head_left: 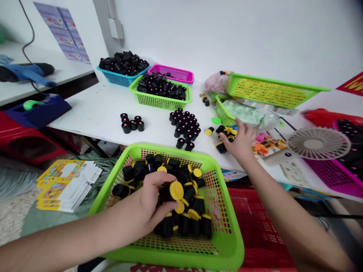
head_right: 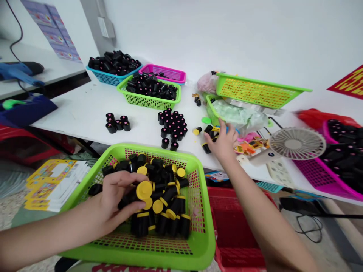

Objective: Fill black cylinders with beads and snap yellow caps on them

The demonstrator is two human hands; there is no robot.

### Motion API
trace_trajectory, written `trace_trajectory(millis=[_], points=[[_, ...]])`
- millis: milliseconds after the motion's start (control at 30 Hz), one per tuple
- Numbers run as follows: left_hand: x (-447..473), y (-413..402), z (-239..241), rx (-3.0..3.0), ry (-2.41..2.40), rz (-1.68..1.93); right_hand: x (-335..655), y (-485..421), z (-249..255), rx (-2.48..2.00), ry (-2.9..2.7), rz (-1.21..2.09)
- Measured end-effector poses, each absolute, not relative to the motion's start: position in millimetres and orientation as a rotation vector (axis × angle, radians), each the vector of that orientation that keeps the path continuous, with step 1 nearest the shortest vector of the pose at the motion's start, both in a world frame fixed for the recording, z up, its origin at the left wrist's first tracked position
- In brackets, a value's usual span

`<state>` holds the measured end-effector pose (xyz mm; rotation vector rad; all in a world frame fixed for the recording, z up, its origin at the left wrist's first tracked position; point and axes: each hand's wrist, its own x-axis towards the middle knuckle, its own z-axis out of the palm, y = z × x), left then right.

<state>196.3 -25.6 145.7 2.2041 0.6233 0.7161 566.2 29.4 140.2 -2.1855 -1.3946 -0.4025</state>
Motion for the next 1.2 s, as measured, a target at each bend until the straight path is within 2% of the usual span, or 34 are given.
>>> trace_trajectory(millis=[67,100,167,233,300,400,467,567,667,800,933,1067,1200], points=[[200,-22,143,2.124,0.596,0.786,524,5,158,-1.905,-1.61,-0.274],[203,-20,142,2.089,0.568,0.811,499,-10,166,-1.766,-1.716,-0.052],[208,-18,138,2.039,0.505,0.862,452,-40,177,-1.566,-1.835,0.612],[213,-17,134,2.008,0.448,0.934,415,-61,182,-1.392,-1.846,0.992],[214,-17,133,2.001,0.406,0.975,399,-69,180,-1.322,-1.817,1.031],[205,-12,142,2.179,0.519,0.827,410,-63,175,-1.377,-1.752,0.828],[195,-7,153,2.411,0.723,0.516,430,-55,173,-1.496,-1.678,0.733],[181,-3,161,2.568,0.943,-0.171,451,-50,171,-1.653,-1.611,0.719],[175,-6,158,2.555,0.887,-0.484,445,-55,168,-1.622,-1.836,0.85],[173,-11,155,2.671,0.74,-0.538,414,-63,159,-1.612,-2.116,1.115],[172,-9,154,2.704,0.649,-0.418,393,-67,153,-1.636,-2.138,1.316],[180,-14,153,2.514,0.717,-0.141,390,-66,151,-1.4,-1.939,1.623],[188,-24,156,2.572,0.642,0.227,391,-67,155,-1.115,-1.697,1.811]])
